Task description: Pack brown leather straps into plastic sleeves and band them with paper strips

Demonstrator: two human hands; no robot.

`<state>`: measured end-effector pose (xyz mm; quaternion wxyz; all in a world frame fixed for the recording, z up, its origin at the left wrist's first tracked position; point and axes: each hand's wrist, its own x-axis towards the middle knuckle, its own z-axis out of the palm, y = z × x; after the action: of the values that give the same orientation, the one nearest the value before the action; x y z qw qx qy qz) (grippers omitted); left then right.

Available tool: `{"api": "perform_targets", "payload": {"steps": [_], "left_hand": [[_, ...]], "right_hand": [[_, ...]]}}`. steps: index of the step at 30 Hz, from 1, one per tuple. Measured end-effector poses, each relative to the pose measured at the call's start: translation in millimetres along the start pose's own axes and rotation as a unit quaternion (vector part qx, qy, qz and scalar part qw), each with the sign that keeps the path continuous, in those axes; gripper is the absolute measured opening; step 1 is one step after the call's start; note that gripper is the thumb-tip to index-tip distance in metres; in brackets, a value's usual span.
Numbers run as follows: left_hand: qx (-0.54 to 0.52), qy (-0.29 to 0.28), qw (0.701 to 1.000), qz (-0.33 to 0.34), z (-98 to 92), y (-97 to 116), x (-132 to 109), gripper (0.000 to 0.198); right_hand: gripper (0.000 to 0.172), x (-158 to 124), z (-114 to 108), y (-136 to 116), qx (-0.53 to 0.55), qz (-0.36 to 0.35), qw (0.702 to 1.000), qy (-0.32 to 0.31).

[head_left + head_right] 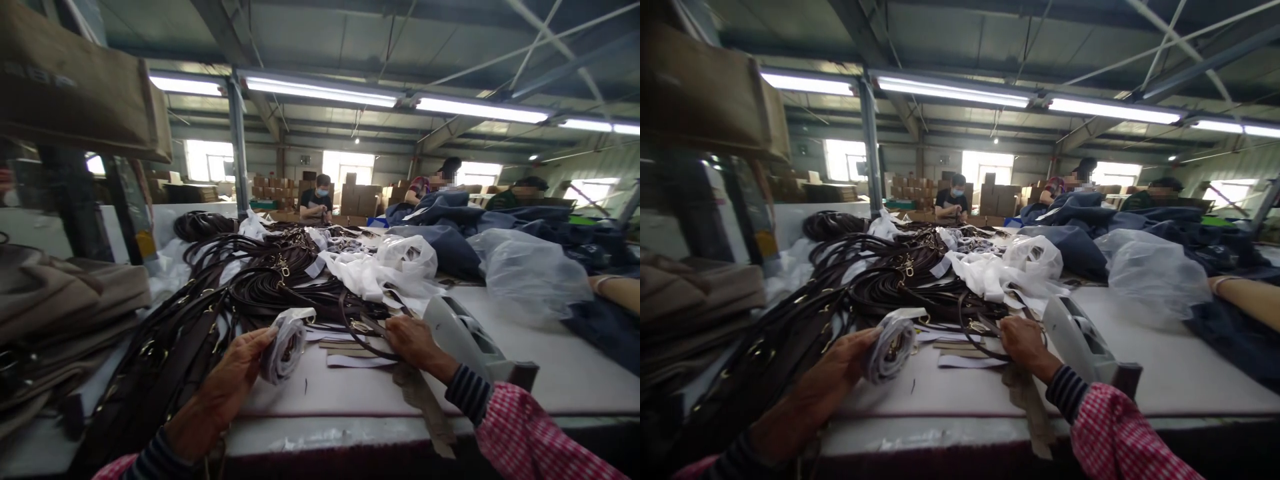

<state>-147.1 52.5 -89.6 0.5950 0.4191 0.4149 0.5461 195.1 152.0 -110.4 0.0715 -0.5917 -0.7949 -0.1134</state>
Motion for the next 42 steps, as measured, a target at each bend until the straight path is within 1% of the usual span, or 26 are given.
{"api": "perform_targets", "payload": {"steps": [3, 6, 8, 10, 11, 13, 15, 16, 17, 18, 19, 21, 22, 24, 25, 26, 28, 31, 35, 37, 40, 42], "left_hand": [[-0.049, -0.004, 0.999, 0.008, -1.9, 2.8, -3.9, 0.039], [-0.075, -0.014, 0.997, 0.015, -4.8, 2.3, -8.4, 0.040], [-0.081, -0.012, 0.996, 0.022, -7.9, -1.0, -10.6, 0.042], [-0.082, -0.011, 0.996, 0.026, -11.4, -5.7, -11.7, 0.041], [-0.082, -0.013, 0.996, 0.026, -12.9, -8.0, -12.0, 0.040], [-0.083, -0.025, 0.996, 0.020, -14.8, -11.8, -12.1, 0.037], [-0.079, -0.039, 0.996, 0.018, -14.6, -13.6, -11.9, 0.036], [-0.075, -0.045, 0.996, 0.017, -13.9, -13.7, -11.6, 0.036], [-0.072, -0.050, 0.996, 0.017, -12.8, -13.2, -11.4, 0.036], [-0.072, -0.052, 0.996, 0.017, -11.5, -12.4, -11.1, 0.035], [-0.075, -0.050, 0.996, 0.018, -10.2, -11.3, -10.7, 0.035], [-0.086, -0.042, 0.995, 0.021, -7.9, -8.4, -10.2, 0.033], [-0.089, -0.040, 0.995, 0.025, -7.1, -6.8, -10.3, 0.032], [-0.083, -0.040, 0.995, 0.033, -5.9, -3.4, -10.9, 0.031], [-0.075, -0.043, 0.996, 0.034, -5.5, -1.8, -11.6, 0.031], [-0.065, -0.047, 0.996, 0.034, -5.1, -0.3, -12.3, 0.030], [-0.039, -0.054, 0.997, 0.031, -4.3, 2.0, -13.7, 0.031], [-0.008, -0.068, 0.997, 0.031, -3.8, 5.0, -14.7, 0.033], [0.019, -0.056, 0.997, 0.045, -6.9, 10.0, -14.5, 0.033], [0.034, -0.044, 0.997, 0.048, -9.5, 11.5, -14.4, 0.034], [0.051, -0.036, 0.997, 0.042, -10.4, 10.0, -14.7, 0.035], [0.058, -0.051, 0.996, 0.036, -8.1, 7.1, -15.3, 0.035]], "right_hand": [[0.027, -5.7, 6.9, -9.9, 0.022, -0.004, 1.000, 0.018], [0.024, -11.3, 12.3, -18.8, 0.055, -0.001, 0.998, 0.024], [0.024, -12.5, 13.9, -18.5, 0.083, 0.001, 0.996, 0.025], [0.026, -10.9, 11.2, -14.2, 0.109, 0.005, 0.993, 0.037], [0.027, -9.3, 7.4, -12.2, 0.119, 0.010, 0.992, 0.050], [0.028, -6.8, -6.1, -12.8, 0.146, 0.010, 0.984, 0.098], [0.026, -8.2, -26.2, -23.9, 0.195, -0.030, 0.968, 0.156], [0.026, -11.2, -37.5, -33.8, 0.227, -0.062, 0.956, 0.177], [0.025, -15.7, -48.6, -45.9, 0.262, -0.097, 0.942, 0.185], [0.025, -21.5, -59.0, -59.5, 0.295, -0.125, 0.931, 0.174], [0.026, -27.8, -67.9, -73.3, 0.326, -0.142, 0.923, 0.144], [0.029, -40.2, -79.8, -98.4, 0.388, -0.153, 0.907, 0.050], [0.030, -45.0, -82.7, -108.3, 0.421, -0.149, 0.895, -0.004], [0.033, -50.2, -83.6, -121.7, 0.487, -0.128, 0.859, -0.095], [0.034, -50.5, -82.5, -125.6, 0.515, -0.117, 0.840, -0.123], [0.034, -49.3, -80.9, -128.5, 0.537, -0.109, 0.826, -0.137], [0.034, -43.7, -77.2, -132.6, 0.556, -0.105, 0.813, -0.135], [0.028, -32.3, -72.1, -139.0, 0.572, -0.110, 0.802, -0.133], [0.025, -24.8, -66.5, -146.5, 0.602, -0.054, 0.777, -0.179], [0.027, -25.4, -64.1, -148.3, 0.612, -0.043, 0.767, -0.188], [0.027, -26.4, -59.6, -152.0, 0.634, -0.061, 0.749, -0.183], [0.022, -24.3, -56.1, -156.8, 0.647, -0.090, 0.739, -0.163]]}}
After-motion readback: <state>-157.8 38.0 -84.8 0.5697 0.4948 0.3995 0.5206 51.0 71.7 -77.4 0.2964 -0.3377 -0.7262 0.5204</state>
